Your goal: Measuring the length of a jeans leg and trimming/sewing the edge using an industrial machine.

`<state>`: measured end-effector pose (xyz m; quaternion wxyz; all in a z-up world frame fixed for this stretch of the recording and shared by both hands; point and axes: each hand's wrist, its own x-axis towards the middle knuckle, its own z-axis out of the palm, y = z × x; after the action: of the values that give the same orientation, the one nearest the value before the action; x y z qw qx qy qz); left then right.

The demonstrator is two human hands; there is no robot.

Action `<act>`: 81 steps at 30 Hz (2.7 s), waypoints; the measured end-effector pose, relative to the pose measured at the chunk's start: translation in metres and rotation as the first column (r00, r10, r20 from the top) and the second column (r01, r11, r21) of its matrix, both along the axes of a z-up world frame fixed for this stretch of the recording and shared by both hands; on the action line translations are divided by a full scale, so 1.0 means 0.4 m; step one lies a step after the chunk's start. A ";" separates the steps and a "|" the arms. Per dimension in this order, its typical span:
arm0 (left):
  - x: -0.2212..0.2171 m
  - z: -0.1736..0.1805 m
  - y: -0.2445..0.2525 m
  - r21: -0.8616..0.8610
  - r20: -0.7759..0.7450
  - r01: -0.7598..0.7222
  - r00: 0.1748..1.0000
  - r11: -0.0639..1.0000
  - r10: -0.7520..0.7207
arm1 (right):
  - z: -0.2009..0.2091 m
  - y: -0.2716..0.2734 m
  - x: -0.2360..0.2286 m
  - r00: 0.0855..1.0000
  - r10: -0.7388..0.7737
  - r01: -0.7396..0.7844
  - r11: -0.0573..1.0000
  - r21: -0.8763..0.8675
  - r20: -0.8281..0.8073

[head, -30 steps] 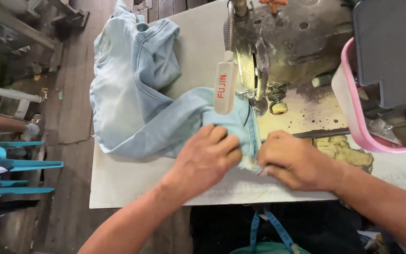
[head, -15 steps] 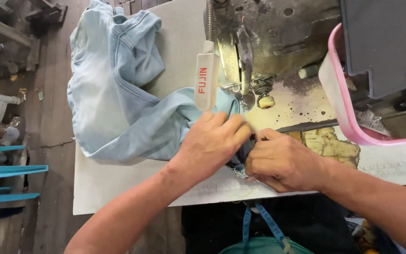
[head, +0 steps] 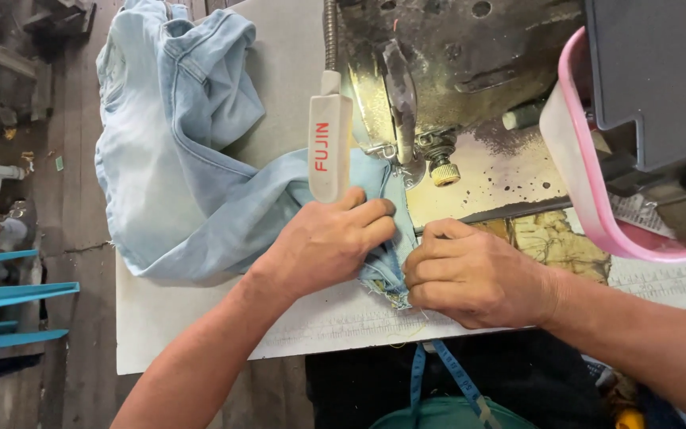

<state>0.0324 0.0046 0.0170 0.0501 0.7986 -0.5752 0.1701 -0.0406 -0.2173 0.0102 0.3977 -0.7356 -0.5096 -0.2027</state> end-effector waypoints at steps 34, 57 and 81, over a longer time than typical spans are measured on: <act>-0.001 -0.063 0.013 -0.208 -0.110 -0.034 0.994 0.978 0.012 | -0.022 0.009 0.005 0.996 0.080 -0.080 0.997 -0.007 -0.026; -0.002 -0.041 0.046 -0.174 -0.159 -0.058 0.987 0.983 0.030 | 0.017 0.030 0.022 0.971 0.100 -0.130 0.983 -0.130 -0.216; 0.184 -0.060 0.028 -0.139 -0.148 -0.164 0.979 0.977 0.143 | -0.042 0.018 0.140 0.979 -0.076 0.079 0.997 0.005 -0.189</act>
<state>0.1062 0.0156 -0.0070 0.1363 0.8443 -0.4925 0.1612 0.0155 -0.2101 -0.0068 0.4403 -0.7684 -0.4393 -0.1507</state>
